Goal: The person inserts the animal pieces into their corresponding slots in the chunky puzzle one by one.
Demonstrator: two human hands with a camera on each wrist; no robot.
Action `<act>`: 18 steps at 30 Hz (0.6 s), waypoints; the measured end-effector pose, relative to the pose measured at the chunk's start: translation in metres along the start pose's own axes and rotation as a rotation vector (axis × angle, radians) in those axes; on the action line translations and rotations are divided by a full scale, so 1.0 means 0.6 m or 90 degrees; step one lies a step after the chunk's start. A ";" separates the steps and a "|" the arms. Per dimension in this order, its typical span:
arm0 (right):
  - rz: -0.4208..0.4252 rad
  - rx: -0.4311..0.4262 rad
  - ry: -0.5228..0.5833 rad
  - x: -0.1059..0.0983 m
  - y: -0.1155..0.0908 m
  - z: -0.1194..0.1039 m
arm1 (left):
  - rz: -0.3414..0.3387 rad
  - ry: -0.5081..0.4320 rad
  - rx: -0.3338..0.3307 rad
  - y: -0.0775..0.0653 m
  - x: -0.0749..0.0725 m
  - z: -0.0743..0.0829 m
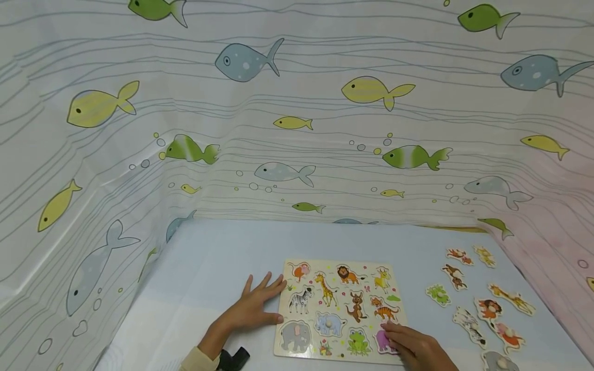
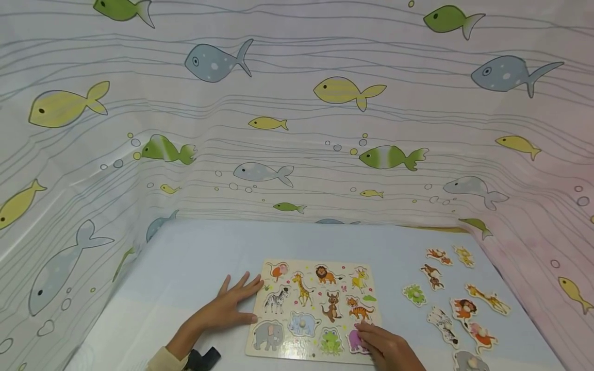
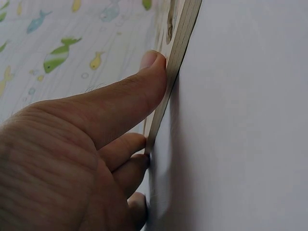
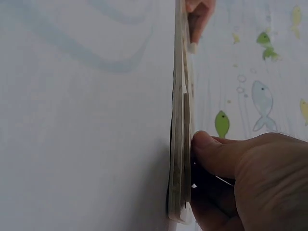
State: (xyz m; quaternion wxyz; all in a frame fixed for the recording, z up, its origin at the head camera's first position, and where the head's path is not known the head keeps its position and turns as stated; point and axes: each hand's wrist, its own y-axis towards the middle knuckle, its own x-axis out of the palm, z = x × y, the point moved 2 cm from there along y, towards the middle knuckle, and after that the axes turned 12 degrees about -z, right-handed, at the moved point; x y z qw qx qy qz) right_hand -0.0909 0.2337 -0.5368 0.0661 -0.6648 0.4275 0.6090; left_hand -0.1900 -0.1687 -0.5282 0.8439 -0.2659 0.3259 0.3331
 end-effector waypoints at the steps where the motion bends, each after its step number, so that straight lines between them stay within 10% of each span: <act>1: 0.004 -0.011 0.000 0.001 0.000 0.001 | 0.001 0.000 0.000 0.000 0.000 0.000; 18: -0.044 0.027 -0.016 -0.005 0.001 -0.005 | 0.002 0.005 0.010 -0.003 0.002 0.002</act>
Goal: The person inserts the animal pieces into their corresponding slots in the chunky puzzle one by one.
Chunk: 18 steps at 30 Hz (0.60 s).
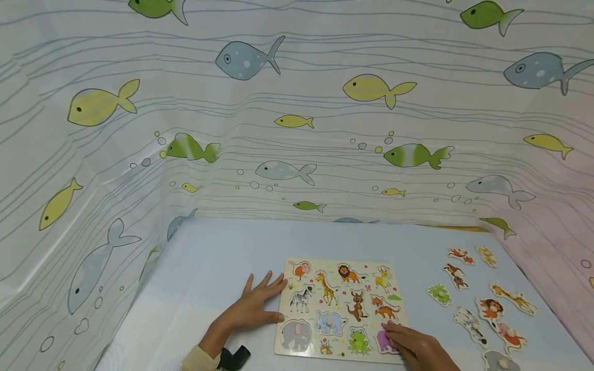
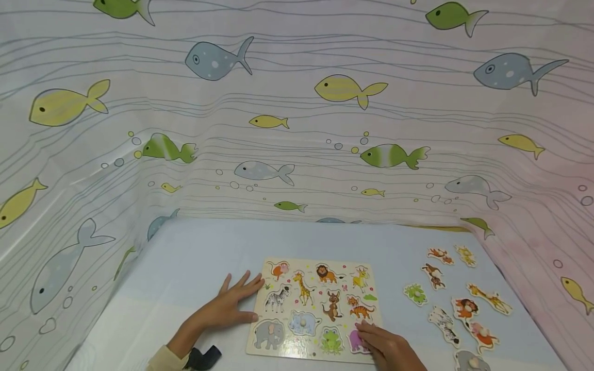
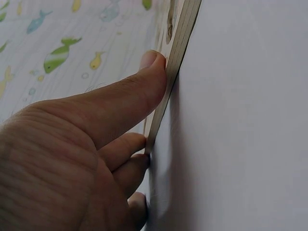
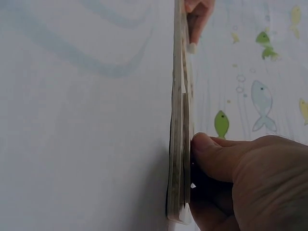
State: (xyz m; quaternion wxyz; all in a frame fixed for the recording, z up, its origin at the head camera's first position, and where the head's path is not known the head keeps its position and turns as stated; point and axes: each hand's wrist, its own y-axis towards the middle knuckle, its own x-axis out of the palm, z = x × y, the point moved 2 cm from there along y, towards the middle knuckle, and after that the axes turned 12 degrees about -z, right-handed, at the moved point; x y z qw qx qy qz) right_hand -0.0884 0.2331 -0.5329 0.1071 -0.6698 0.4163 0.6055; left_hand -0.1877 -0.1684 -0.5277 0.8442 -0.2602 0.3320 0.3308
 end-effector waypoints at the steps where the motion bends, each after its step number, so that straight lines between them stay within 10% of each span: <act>1: 0.002 -0.001 -0.001 0.000 -0.001 0.000 | -0.001 0.001 -0.001 0.000 0.001 0.000; 18: 0.087 0.116 0.142 0.024 -0.019 -0.002 | -0.002 0.005 -0.011 0.004 -0.001 -0.003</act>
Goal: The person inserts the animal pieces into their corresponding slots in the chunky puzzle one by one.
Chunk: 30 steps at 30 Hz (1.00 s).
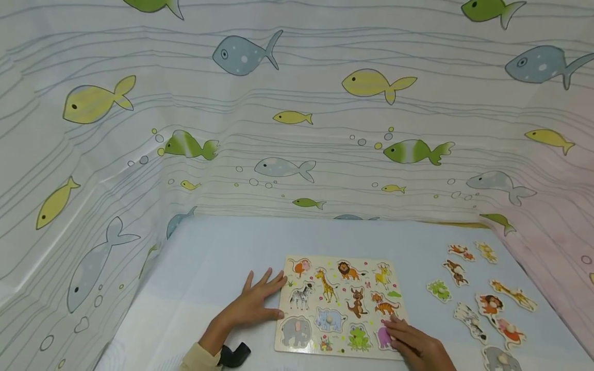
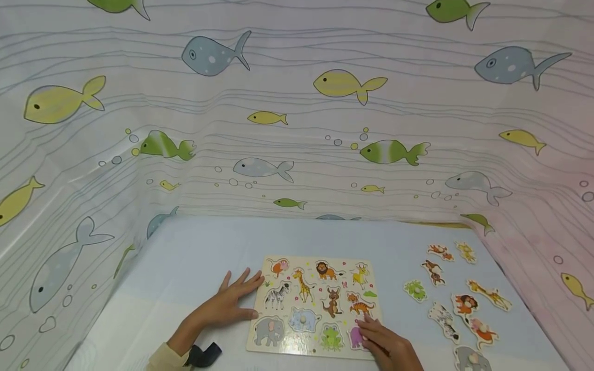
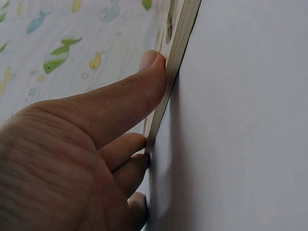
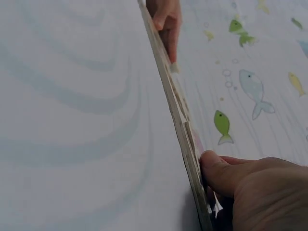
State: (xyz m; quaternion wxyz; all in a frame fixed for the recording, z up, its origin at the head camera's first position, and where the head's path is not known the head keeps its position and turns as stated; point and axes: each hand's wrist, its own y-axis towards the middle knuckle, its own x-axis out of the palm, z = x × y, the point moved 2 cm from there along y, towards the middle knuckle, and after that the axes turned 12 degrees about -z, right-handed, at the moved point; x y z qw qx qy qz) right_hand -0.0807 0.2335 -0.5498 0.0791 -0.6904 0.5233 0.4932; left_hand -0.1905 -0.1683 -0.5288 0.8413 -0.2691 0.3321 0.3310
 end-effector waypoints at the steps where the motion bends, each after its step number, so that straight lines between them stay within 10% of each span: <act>1: -0.001 0.003 0.017 0.000 -0.001 0.000 | 0.000 0.002 -0.001 0.000 0.000 0.000; 30: -0.046 0.064 0.033 -0.008 0.000 0.001 | -0.007 0.003 -0.006 0.002 -0.003 0.000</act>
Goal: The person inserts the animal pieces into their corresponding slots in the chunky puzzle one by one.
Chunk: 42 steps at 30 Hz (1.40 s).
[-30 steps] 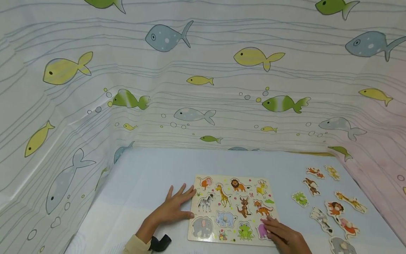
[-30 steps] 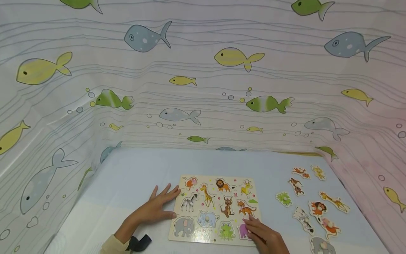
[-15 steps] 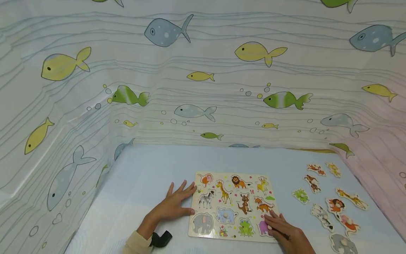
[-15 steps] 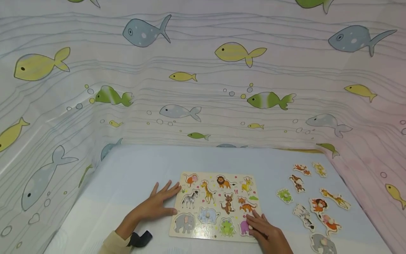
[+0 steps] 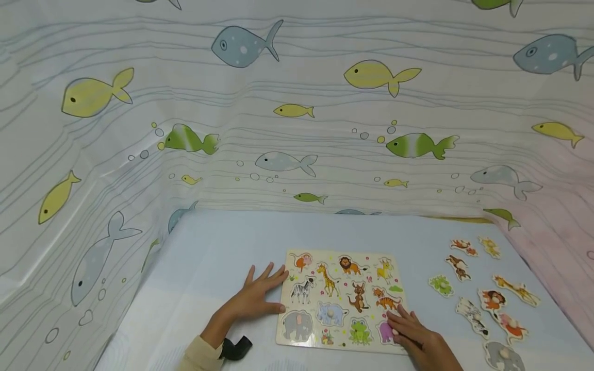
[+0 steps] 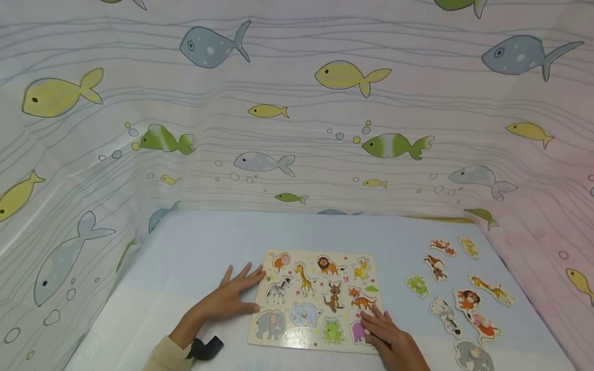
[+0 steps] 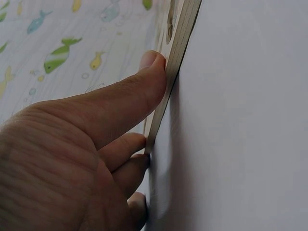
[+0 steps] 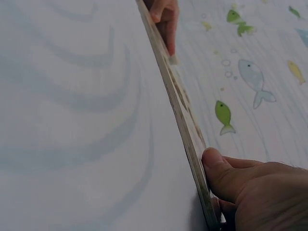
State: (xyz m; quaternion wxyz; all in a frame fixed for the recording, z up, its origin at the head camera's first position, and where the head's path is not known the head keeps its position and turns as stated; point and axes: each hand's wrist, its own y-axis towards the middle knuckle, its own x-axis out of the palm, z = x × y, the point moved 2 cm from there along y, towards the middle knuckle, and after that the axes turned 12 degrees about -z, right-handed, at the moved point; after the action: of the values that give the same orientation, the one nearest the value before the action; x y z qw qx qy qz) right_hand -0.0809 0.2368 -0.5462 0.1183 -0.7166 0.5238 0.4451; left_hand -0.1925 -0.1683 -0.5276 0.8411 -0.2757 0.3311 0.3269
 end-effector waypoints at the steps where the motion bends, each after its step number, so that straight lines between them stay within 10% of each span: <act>1: -0.003 -0.007 -0.002 0.002 0.000 0.001 | 0.000 -0.001 -0.001 -0.001 0.000 -0.001; 7: -0.036 0.029 0.022 -0.003 -0.005 0.003 | -0.001 -0.005 0.001 0.000 0.003 -0.003; 14: 0.008 0.400 0.302 -0.028 -0.003 0.007 | -0.002 -0.010 -0.002 -0.001 0.003 -0.003; 18: 0.094 0.487 0.394 -0.037 -0.002 0.012 | -0.003 -0.004 -0.007 -0.001 0.004 -0.004; 25: 0.328 0.168 0.773 -0.077 -0.007 0.025 | 0.001 -0.004 0.005 0.000 0.002 -0.004; 31: 0.266 -0.090 0.858 -0.154 -0.020 0.056 | 0.008 -0.002 -0.001 -0.003 0.002 -0.006; 38: 0.308 -0.066 0.733 -0.246 -0.060 0.115 | 0.008 -0.009 0.011 0.004 0.005 -0.005; 42: 0.431 0.114 0.604 -0.274 -0.080 0.164 | 0.012 -0.003 0.005 0.001 0.004 -0.006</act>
State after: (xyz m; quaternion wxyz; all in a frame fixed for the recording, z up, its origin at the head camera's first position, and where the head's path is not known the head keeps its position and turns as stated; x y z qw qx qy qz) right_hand -0.0992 0.4260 -0.4918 -0.2174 -0.6178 0.7545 0.0431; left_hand -0.1930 -0.1694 -0.5322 0.8399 -0.2685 0.3328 0.3343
